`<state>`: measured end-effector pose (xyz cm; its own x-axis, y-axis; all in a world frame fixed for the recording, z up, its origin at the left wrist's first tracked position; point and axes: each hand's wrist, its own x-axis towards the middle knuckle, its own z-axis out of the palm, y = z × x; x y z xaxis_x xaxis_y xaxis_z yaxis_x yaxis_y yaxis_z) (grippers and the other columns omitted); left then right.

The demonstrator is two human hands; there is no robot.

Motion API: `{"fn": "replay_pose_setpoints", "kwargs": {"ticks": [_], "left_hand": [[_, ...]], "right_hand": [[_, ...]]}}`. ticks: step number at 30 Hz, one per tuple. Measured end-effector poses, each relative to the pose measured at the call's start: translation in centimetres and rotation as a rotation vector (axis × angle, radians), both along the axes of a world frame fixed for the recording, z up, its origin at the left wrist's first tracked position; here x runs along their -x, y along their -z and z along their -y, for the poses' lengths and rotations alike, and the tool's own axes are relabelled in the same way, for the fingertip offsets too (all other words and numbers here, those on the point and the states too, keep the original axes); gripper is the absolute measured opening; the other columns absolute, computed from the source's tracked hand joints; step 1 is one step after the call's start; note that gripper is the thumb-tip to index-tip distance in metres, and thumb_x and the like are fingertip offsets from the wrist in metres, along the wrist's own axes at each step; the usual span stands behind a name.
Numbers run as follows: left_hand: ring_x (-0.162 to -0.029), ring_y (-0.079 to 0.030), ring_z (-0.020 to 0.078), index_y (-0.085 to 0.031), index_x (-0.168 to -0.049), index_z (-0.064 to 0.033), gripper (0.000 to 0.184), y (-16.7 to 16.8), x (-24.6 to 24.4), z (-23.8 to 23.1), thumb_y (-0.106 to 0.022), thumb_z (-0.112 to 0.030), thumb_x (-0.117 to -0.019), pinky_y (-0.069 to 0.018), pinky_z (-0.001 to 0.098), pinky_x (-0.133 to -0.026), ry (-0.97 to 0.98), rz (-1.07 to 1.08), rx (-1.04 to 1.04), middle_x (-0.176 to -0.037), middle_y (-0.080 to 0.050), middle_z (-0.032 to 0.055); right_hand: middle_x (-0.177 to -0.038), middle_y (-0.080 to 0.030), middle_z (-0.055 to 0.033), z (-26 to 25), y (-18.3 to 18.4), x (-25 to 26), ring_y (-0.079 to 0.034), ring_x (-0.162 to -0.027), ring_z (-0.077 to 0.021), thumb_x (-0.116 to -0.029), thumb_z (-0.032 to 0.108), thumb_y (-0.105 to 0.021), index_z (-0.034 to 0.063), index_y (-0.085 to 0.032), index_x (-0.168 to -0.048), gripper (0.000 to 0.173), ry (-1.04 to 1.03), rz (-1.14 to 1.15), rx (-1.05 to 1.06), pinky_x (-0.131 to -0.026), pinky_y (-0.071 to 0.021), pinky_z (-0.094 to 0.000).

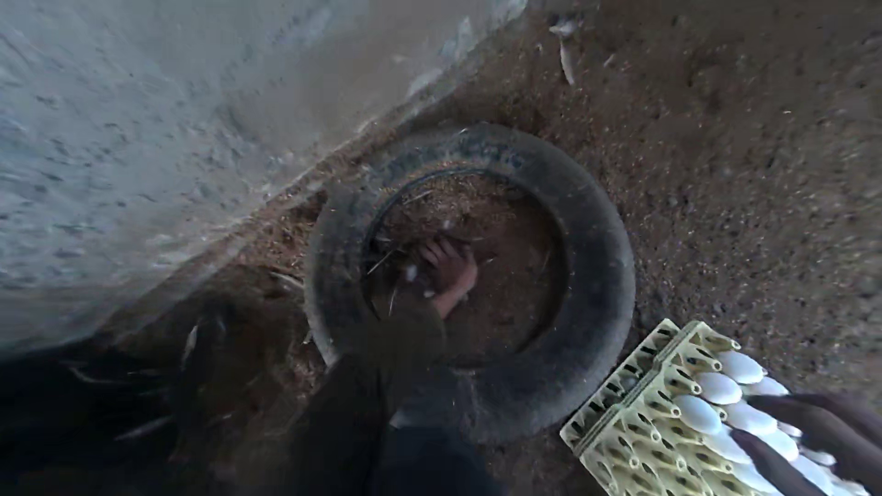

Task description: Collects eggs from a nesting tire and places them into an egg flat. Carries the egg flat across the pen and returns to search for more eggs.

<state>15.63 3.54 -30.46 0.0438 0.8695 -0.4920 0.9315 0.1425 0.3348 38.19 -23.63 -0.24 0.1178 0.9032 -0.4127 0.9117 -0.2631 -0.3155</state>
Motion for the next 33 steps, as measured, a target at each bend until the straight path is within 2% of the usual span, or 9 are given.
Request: {"fn": "replay_pose_setpoints", "kwargs": {"ticks": [5,8,13,15,17,19,22,28,33], "left_hand": [[-0.155,-0.001,0.0493,-0.01,-0.163,-0.0007,0.092,-0.4,-4.9,5.5,-0.054,-0.05,-0.0991,-0.0158,0.0583,-0.124,0.066,0.437,0.037,-0.167,0.004,0.0311],[-0.155,-0.002,0.0479,-0.036,-0.16,-0.017,0.069,-3.8,-2.4,5.7,-0.051,-0.051,-0.1015,-0.0191,0.0588,-0.123,0.309,0.539,0.304,-0.169,-0.001,0.0255],[-0.158,-0.003,0.0382,-0.043,-0.156,-0.0329,0.052,-9.5,4.3,4.4,-0.045,-0.047,-0.106,-0.0019,0.0762,-0.115,0.909,0.492,0.572,-0.17,-0.02,0.005],[-0.156,-0.018,0.033,-0.058,-0.146,-0.0223,0.043,-10.4,7.0,3.1,-0.046,-0.036,-0.1076,-0.0158,0.0615,-0.122,0.906,0.536,0.627,-0.168,-0.029,0.0045],[-0.135,-0.054,0.028,-0.071,-0.124,-0.0057,0.035,-10.3,9.8,1.4,-0.048,-0.024,-0.1064,-0.0415,0.0471,-0.114,0.739,0.564,0.565,-0.143,-0.06,0.013],[-0.122,-0.062,0.0291,-0.07,-0.121,-0.0008,0.035,-9.7,12.3,-1.0,-0.047,-0.022,-0.1066,-0.0479,0.0473,-0.106,0.525,0.468,0.488,-0.13,-0.064,0.0186],[-0.133,-0.054,0.0302,-0.061,-0.137,-0.0071,0.039,-7.1,14.2,-3.6,-0.049,-0.027,-0.1066,-0.0441,0.048,-0.111,0.34,0.323,0.377,-0.146,-0.053,0.0172],[-0.155,-0.018,0.039,-0.045,-0.155,-0.0166,0.059,-0.9,12.4,-3.9,-0.057,-0.038,-0.1015,-0.0194,0.0616,-0.121,0.432,0.139,0.25,-0.169,-0.017,0.0177],[-0.154,0.016,0.0484,-0.019,-0.165,-0.0192,0.087,-1.0,10.9,1.7,-0.061,-0.048,-0.0945,0.0074,0.0793,-0.113,0.6,0.043,0.398,-0.169,0.011,0.025]], "right_hand": [[-0.105,-0.068,-0.0239,-10.3,3.0,5.0,-0.07,-0.083,-0.0385,-0.0986,0.033,-0.063,0.0014,-0.069,-0.115,0.036,-0.208,-0.029,-0.126,-0.063,-0.0583,-0.0515],[-0.098,-0.068,-0.0174,-16.5,6.6,7.5,-0.07,-0.076,-0.0324,-0.0971,0.036,-0.058,0.0044,-0.071,-0.11,0.037,-0.248,-0.056,-0.27,-0.059,-0.0579,-0.0474],[-0.135,-0.061,-0.0201,-27.3,14.7,14.3,-0.058,-0.127,-0.0393,-0.1038,0.031,-0.059,0.0078,-0.063,-0.135,0.039,-0.286,-0.118,0.103,-0.104,-0.0478,-0.0574],[-0.147,-0.054,-0.0166,-29.9,20.5,16.3,-0.051,-0.136,-0.0382,-0.1029,0.028,-0.059,0.0152,-0.06,-0.142,0.042,-0.348,-0.131,0.127,-0.109,-0.0428,-0.0595],[-0.152,-0.051,-0.0152,-30.3,25.8,16.6,-0.046,-0.14,-0.0384,-0.1009,0.026,-0.062,0.0179,-0.059,-0.143,0.043,-0.351,-0.128,0.091,-0.11,-0.0391,-0.0627],[-0.163,-0.039,-0.0077,-29.2,29.3,15.4,-0.033,-0.152,-0.0315,-0.1015,0.028,-0.061,0.0222,-0.05,-0.153,0.053,-0.31,-0.086,0.131,-0.119,-0.0279,-0.0618],[-0.167,-0.03,-0.0095,-24.6,29.5,14.3,-0.022,-0.156,-0.0324,-0.1043,0.042,-0.051,0.0256,-0.043,-0.157,0.056,-0.274,0.045,0.293,-0.123,-0.0157,-0.0651],[-0.165,-0.03,-0.0183,-20.1,23.8,13.7,-0.029,-0.15,-0.046,-0.102,0.045,-0.057,0.0282,-0.044,-0.155,0.058,-0.13,0.098,0.727,-0.111,-0.0268,-0.0749],[-0.165,-0.033,-0.0166,-20.2,20.4,14.9,-0.018,-0.154,-0.0446,-0.1021,0.05,-0.053,0.0246,-0.049,-0.153,0.057,-0.041,0.103,0.86,-0.117,-0.0075,-0.0771]]}}
